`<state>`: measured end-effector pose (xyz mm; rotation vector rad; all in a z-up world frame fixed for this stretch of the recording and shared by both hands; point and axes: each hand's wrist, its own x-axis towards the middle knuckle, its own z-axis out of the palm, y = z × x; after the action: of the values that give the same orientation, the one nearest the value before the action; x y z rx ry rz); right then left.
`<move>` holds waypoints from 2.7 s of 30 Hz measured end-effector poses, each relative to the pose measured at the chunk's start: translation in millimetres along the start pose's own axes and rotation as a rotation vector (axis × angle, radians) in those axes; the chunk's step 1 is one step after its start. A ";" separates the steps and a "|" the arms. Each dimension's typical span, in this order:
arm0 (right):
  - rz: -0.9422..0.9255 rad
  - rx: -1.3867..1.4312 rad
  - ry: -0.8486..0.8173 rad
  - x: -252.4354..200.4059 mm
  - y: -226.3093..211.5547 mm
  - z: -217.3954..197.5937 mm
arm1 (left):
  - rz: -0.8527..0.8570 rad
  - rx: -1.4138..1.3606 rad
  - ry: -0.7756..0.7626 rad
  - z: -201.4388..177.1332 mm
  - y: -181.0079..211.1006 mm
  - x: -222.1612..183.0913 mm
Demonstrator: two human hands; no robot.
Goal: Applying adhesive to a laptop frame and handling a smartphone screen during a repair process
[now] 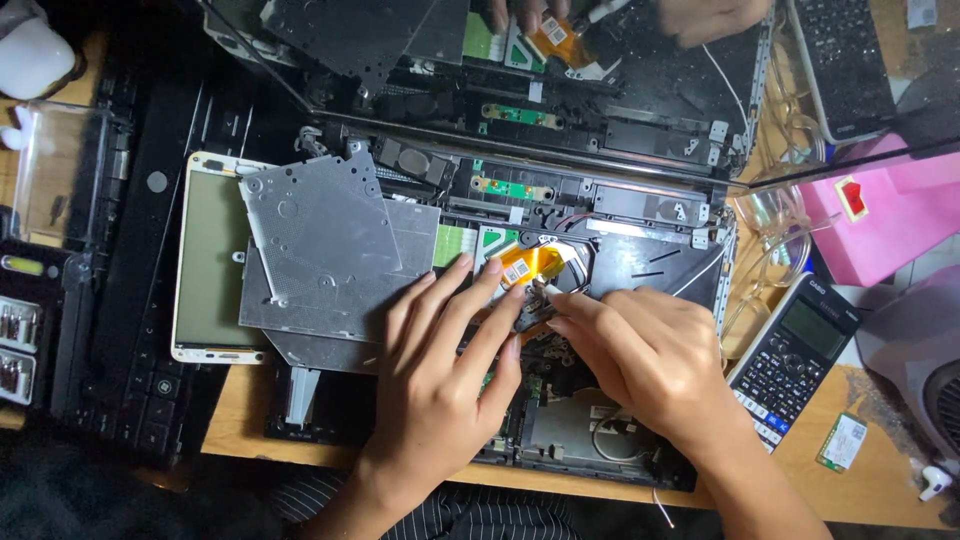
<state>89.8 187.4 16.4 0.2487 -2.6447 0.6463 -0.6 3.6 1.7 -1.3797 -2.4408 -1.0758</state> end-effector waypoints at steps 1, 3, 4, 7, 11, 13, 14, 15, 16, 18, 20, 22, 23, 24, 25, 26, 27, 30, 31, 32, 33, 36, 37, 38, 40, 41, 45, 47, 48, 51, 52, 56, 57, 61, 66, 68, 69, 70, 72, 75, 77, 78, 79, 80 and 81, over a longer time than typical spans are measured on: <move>-0.004 -0.024 -0.007 -2.5 0.6 1.6 | 0.001 0.000 -0.002 -0.2 0.0 0.0; -0.016 -0.044 -0.016 -4.4 0.9 3.8 | -0.003 0.004 0.000 -0.1 -0.4 -0.6; -0.025 -0.026 -0.005 -3.8 0.8 4.5 | 0.000 -0.004 0.005 0.3 -0.9 -1.2; -0.031 -0.005 -0.014 -3.8 0.3 3.3 | -0.007 -0.017 0.013 1.0 -0.6 -2.2; -0.054 -0.002 -0.039 -0.2 0.1 4.2 | -0.018 -0.045 0.035 1.5 -0.9 -1.9; -0.027 -0.011 -0.024 -5.2 1.7 5.6 | -0.025 -0.050 0.040 1.0 -1.0 -2.0; 0.011 -0.025 -0.005 -7.8 2.6 6.3 | -0.023 -0.061 0.037 0.9 -1.3 -1.9; 0.006 -0.023 -0.007 -13.5 4.9 7.9 | -0.027 -0.058 0.041 -0.2 -1.2 -1.4; 0.028 -0.046 0.005 -19.1 7.5 9.4 | -0.020 -0.055 0.046 -1.2 -1.1 -0.9; 0.042 -0.069 0.014 -28.8 10.9 10.2 | -0.018 -0.050 0.059 -1.0 -1.5 -0.6; 0.130 -0.177 0.053 -37.2 12.1 10.5 | -0.017 -0.053 0.055 0.3 -2.5 -2.7; 0.136 -0.171 0.049 -38.1 11.4 8.5 | -0.023 -0.056 0.055 -0.1 -3.3 -3.4; 0.149 -0.172 0.052 -38.3 11.3 7.0 | -0.019 -0.063 0.053 0.1 -4.0 -2.9; 0.144 -0.172 0.047 -41.6 12.0 6.3 | -0.023 -0.063 0.058 0.6 -2.3 -2.7; 0.183 -0.173 0.053 -43.7 12.9 7.5 | -0.033 -0.075 0.079 0.5 -2.3 -2.5; 0.222 -0.174 0.059 -45.6 13.9 8.7 | -0.043 -0.086 0.101 0.3 -2.4 -2.2; 0.217 -0.161 0.058 -50.5 19.0 9.5 | -0.051 -0.074 0.099 -2.0 -2.2 -2.3; 0.195 -0.187 0.107 -62.6 27.9 14.2 | -0.033 -0.140 0.089 -6.3 -4.5 -5.2; 0.193 -0.166 0.127 -64.4 28.5 14.0 | -0.024 -0.135 0.093 -5.5 -5.1 -5.9; 0.191 -0.145 0.147 -66.7 29.6 13.4 | -0.016 -0.130 0.098 -4.1 -5.2 -6.4; 0.190 -0.150 0.143 -67.6 31.1 13.3 | -0.017 -0.136 0.100 -3.6 -5.6 -6.9; 0.197 -0.070 0.186 -68.6 33.5 13.0 | -0.012 -0.127 0.099 -2.1 -6.0 -8.7; 0.194 -0.052 0.183 -67.4 33.3 13.2 | -0.014 -0.124 0.104 -1.8 -6.0 -8.8; 0.191 -0.035 0.180 -66.5 33.4 12.9 | -0.017 -0.121 0.108 -1.1 -5.4 -8.6; 0.195 -0.061 0.166 -59.3 26.7 13.1 | -0.018 -0.122 0.096 -3.8 -5.8 -8.4; 0.201 -0.093 0.157 -56.9 22.8 12.2 | -0.012 -0.125 0.084 -4.5 -5.6 -7.4; 0.177 -0.071 0.188 -58.1 25.6 12.9 | -0.008 -0.121 0.057 -2.7 -4.6 -6.0; 0.178 -0.077 0.185 -58.0 25.5 14.0 | -0.014 -0.087 0.044 -0.6 -5.6 -8.1; 0.177 -0.072 0.183 -57.6 24.1 13.3 | -0.017 -0.084 0.043 -1.0 -5.1 -7.8; 0.187 -0.029 0.180 -55.2 22.5 12.7 | -0.013 -0.099 0.034 -2.8 -5.0 -7.9; 0.179 -0.027 0.175 -55.5 23.2 12.7 | -0.012 -0.106 0.037 -3.1 -5.0 -8.0; 0.154 -0.014 0.148 -54.4 24.6 11.7 | -0.013 -0.116 0.073 -3.4 -4.9 -8.1; 0.144 -0.007 0.143 -56.1 25.4 11.5 | -0.021 -0.109 0.080 -3.4 -5.1 -7.9; 0.192 0.027 0.173 -64.0 29.9 13.4 | -0.019 -0.123 0.114 -3.0 -5.5 -8.9; 0.215 0.075 0.156 -53.4 23.6 11.7 | -0.014 -0.146 0.131 -2.2 -5.3 -9.6; 0.233 0.041 0.145 -48.8 19.5 11.3 | -0.017 -0.152 0.117 -2.3 -5.3 -10.3; 0.231 0.044 0.142 -54.0 22.9 11.0 | -0.021 -0.150 0.117 -2.7 -5.4 -9.9; 0.246 0.010 0.142 -59.3 26.6 10.7 | -0.025 -0.156 0.133 -2.9 -5.4 -9.5; 0.263 -0.026 0.142 -66.7 30.6 10.1 | -0.027 -0.164 0.149 -2.4 -5.2 -9.3; 0.244 0.001 0.161 -70.7 34.3 12.6 | -0.024 -0.180 0.158 -2.6 -5.0 -9.5; 0.199 0.085 0.195 -73.8 39.0 15.6 | -0.030 -0.173 0.144 -2.5 -4.5 -9.7; 0.201 0.085 0.196 -66.0 37.2 15.8 | -0.029 -0.173 0.142 -1.4 -5.0 -9.3; 0.159 0.131 0.186 -59.1 34.7 16.2 | -0.031 -0.168 0.146 -0.6 -4.8 -9.8; 0.117 0.176 0.177 -52.4 32.4 16.5 | -0.033 -0.163 0.150 0.5 -4.4 -10.4; 0.120 0.176 0.178 -46.3 28.1 16.2 | -0.032 -0.165 0.147 0.1 -4.7 -10.6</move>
<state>118.6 207.8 -27.7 0.0777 -2.4488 0.8997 1.8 -5.2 -5.4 -1.2583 -2.3227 -1.3615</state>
